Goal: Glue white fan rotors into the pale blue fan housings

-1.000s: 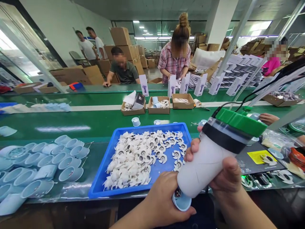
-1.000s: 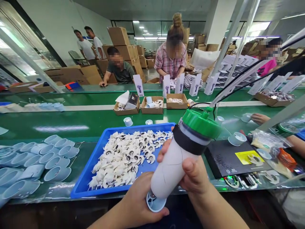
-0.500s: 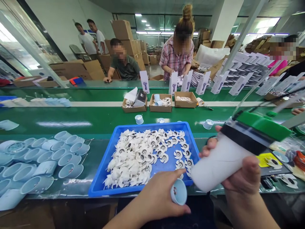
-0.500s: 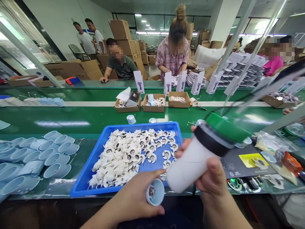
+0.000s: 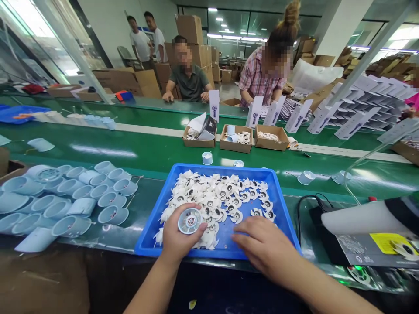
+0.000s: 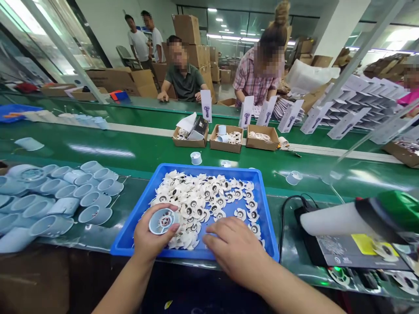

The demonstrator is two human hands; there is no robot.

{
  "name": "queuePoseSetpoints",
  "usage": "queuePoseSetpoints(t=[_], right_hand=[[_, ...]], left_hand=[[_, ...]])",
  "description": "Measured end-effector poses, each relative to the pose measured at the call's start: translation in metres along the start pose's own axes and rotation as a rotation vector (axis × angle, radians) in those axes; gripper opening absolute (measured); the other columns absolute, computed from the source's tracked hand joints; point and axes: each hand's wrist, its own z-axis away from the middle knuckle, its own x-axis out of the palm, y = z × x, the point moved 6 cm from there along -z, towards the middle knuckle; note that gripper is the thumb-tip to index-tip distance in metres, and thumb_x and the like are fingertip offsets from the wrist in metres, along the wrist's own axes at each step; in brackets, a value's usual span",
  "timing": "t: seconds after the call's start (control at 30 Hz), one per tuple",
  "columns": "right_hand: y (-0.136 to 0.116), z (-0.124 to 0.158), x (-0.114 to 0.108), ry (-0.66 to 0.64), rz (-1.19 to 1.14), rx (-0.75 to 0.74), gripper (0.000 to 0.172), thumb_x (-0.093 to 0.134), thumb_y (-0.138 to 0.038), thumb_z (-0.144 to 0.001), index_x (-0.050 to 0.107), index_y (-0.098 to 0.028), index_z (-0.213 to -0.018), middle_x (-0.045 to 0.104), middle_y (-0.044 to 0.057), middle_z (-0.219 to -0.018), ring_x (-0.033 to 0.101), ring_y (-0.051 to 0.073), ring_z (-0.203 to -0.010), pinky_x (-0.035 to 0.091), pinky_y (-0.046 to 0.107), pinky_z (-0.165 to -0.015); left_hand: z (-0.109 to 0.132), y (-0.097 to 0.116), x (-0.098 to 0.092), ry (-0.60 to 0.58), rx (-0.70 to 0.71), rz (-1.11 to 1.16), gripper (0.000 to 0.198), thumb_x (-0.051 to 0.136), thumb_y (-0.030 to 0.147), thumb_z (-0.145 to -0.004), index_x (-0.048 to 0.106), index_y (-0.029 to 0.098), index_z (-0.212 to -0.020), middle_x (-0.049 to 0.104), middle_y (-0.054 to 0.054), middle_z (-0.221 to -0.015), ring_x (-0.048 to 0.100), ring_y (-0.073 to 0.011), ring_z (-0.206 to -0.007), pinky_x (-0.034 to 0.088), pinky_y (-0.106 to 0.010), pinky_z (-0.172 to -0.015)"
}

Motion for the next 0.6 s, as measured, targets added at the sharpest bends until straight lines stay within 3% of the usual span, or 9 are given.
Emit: queuePoseSetpoints(t=[0.07, 0.1, 0.17, 0.27, 0.33, 0.43, 0.5, 0.6], right_hand=[[0.001, -0.036, 0.042, -0.321, -0.012, -0.001, 0.026, 0.051, -0.012, -0.095, 0.064, -0.021, -0.116, 0.064, 0.009, -0.115, 0.057, 0.025, -0.107, 0.043, 0.041, -0.095], [0.001, -0.051, 0.059, -0.4, -0.026, -0.006, 0.023, 0.053, -0.014, -0.094, 0.066, -0.021, -0.113, 0.065, 0.009, -0.112, 0.058, 0.025, -0.104, 0.044, 0.039, -0.093], [0.004, -0.074, 0.086, -0.485, -0.06, 0.027, 0.019, 0.061, -0.017, -0.09, 0.067, -0.019, -0.107, 0.066, 0.009, -0.106, 0.061, 0.026, -0.097, 0.045, 0.037, -0.087], [0.008, -0.092, 0.109, -0.521, -0.123, 0.113, 0.021, 0.067, -0.014, -0.081, 0.067, -0.016, -0.102, 0.066, 0.011, -0.096, 0.061, 0.028, -0.087, 0.046, 0.038, -0.081], [0.009, -0.094, 0.112, -0.515, -0.209, 0.183, 0.022, 0.066, -0.009, -0.075, 0.066, -0.014, -0.097, 0.064, 0.011, -0.092, 0.06, 0.029, -0.086, 0.045, 0.041, -0.083], [0.013, -0.085, 0.098, -0.445, -0.439, 0.284, 0.018, 0.065, -0.01, -0.074, 0.063, -0.014, -0.091, 0.06, 0.01, -0.092, 0.056, 0.028, -0.092, 0.04, 0.045, -0.09], [0.017, -0.07, 0.084, -0.394, -0.677, 0.358, 0.018, 0.066, -0.023, -0.079, 0.061, -0.016, -0.095, 0.058, 0.008, -0.091, 0.055, 0.024, -0.089, 0.042, 0.043, -0.089], [0.022, -0.037, 0.068, -0.322, -1.1, 0.488, 0.045, 0.062, -0.055, -0.082, 0.053, -0.02, -0.109, 0.057, 0.004, -0.089, 0.058, 0.018, -0.08, 0.049, 0.037, -0.081]], left_hand=[[0.003, -0.002, -0.007, 0.069, -0.017, 0.061, 0.04, 0.075, 0.032, -0.073, 0.058, 0.018, -0.107, 0.072, -0.007, -0.098, 0.069, -0.023, -0.089, 0.056, -0.034, -0.079], [0.005, -0.003, -0.009, 0.092, -0.022, 0.09, 0.04, 0.075, 0.031, -0.073, 0.058, 0.018, -0.107, 0.071, -0.006, -0.098, 0.069, -0.0225, -0.088, 0.056, -0.033, -0.079], [0.008, -0.005, -0.012, 0.111, -0.025, 0.134, 0.041, 0.076, 0.028, -0.072, 0.058, 0.019, -0.108, 0.071, -0.006, -0.098, 0.068, -0.0221, -0.088, 0.055, -0.032, -0.08], [0.01, -0.008, -0.012, 0.11, -0.026, 0.166, 0.044, 0.078, 0.026, -0.069, 0.059, 0.02, -0.108, 0.071, -0.006, -0.099, 0.068, -0.0223, -0.089, 0.054, -0.032, -0.081], [0.01, -0.01, -0.012, 0.109, -0.034, 0.184, 0.044, 0.079, 0.027, -0.069, 0.059, 0.02, -0.108, 0.071, -0.005, -0.098, 0.068, -0.0222, -0.088, 0.054, -0.032, -0.08], [0.008, -0.016, -0.014, 0.138, -0.048, 0.234, 0.041, 0.075, 0.029, -0.074, 0.056, 0.02, -0.11, 0.069, -0.006, -0.098, 0.067, -0.0218, -0.088, 0.053, -0.032, -0.08], [0.007, -0.018, -0.018, 0.174, -0.05, 0.275, 0.042, 0.073, 0.03, -0.077, 0.052, 0.02, -0.112, 0.067, -0.007, -0.099, 0.065, -0.0217, -0.091, 0.052, -0.033, -0.082], [0.01, -0.014, -0.019, 0.154, -0.012, 0.387, 0.055, 0.075, 0.029, -0.074, 0.043, 0.023, -0.119, 0.064, -0.007, -0.103, 0.063, -0.0226, -0.097, 0.05, -0.035, -0.087]])
